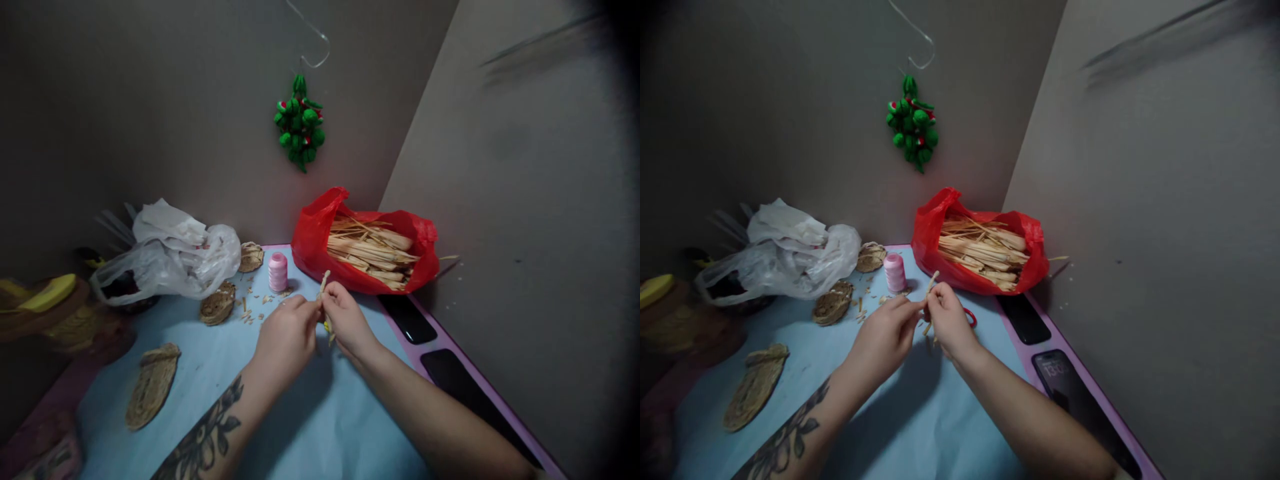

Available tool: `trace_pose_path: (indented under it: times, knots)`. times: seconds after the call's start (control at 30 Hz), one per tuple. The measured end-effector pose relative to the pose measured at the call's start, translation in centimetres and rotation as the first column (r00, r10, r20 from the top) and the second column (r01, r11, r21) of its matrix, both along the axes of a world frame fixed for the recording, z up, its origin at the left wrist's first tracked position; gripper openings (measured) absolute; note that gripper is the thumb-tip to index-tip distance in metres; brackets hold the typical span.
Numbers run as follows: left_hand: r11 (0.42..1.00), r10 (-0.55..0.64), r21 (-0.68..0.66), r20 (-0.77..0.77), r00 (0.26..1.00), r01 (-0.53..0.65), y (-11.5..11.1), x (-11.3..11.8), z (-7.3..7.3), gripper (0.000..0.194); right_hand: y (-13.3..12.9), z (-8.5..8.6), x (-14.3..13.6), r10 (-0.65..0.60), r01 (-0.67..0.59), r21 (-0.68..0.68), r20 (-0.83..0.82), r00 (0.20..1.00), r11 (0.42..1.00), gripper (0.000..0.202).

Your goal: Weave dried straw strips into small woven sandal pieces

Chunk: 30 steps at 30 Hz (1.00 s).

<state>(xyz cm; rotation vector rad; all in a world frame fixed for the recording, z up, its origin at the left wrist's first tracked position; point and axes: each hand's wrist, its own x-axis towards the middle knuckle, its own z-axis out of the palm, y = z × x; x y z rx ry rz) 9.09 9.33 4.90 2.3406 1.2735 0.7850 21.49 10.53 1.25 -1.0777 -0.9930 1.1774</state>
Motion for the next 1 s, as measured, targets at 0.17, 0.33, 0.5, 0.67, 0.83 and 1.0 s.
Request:
trace_pose_path:
  times: [0.17,0.33,0.5,0.67,0.83,1.0]
  knots:
    - [0.986,0.106,-0.159,0.328,0.939,-0.056,1.3,-0.1,-1.3,0.015,-0.2,-0.1,-0.3,0.117,-0.117,0.000,0.054,0.992,0.993,0.020]
    - [0.956,0.122,-0.292,0.345,0.931,-0.017,2.2,-0.6,-1.8,0.013,-0.3,0.2,-0.2,0.113,-0.120,0.015,0.241,0.964,0.993,0.017]
    - [0.943,0.100,-0.332,0.330,0.939,0.016,2.5,-1.1,-1.1,0.017,-0.6,0.7,0.0,0.001,-0.055,0.109,0.445,0.896,0.993,0.010]
    - [0.901,0.062,-0.416,0.404,0.913,0.123,2.6,-1.0,-0.7,0.019,-0.7,0.8,0.0,-0.030,-0.037,0.126,0.497,0.867,0.991,0.007]
    - [0.875,0.045,-0.451,0.438,0.898,0.176,2.6,-1.1,-0.7,0.022,-0.6,0.6,0.1,-0.024,-0.035,0.126,0.439,0.898,0.991,0.007]
    - [0.861,0.007,-0.461,0.437,0.899,0.217,2.3,-0.9,-0.6,0.023,-1.1,1.1,0.4,0.042,-0.080,0.095,0.352,0.935,0.992,0.007]
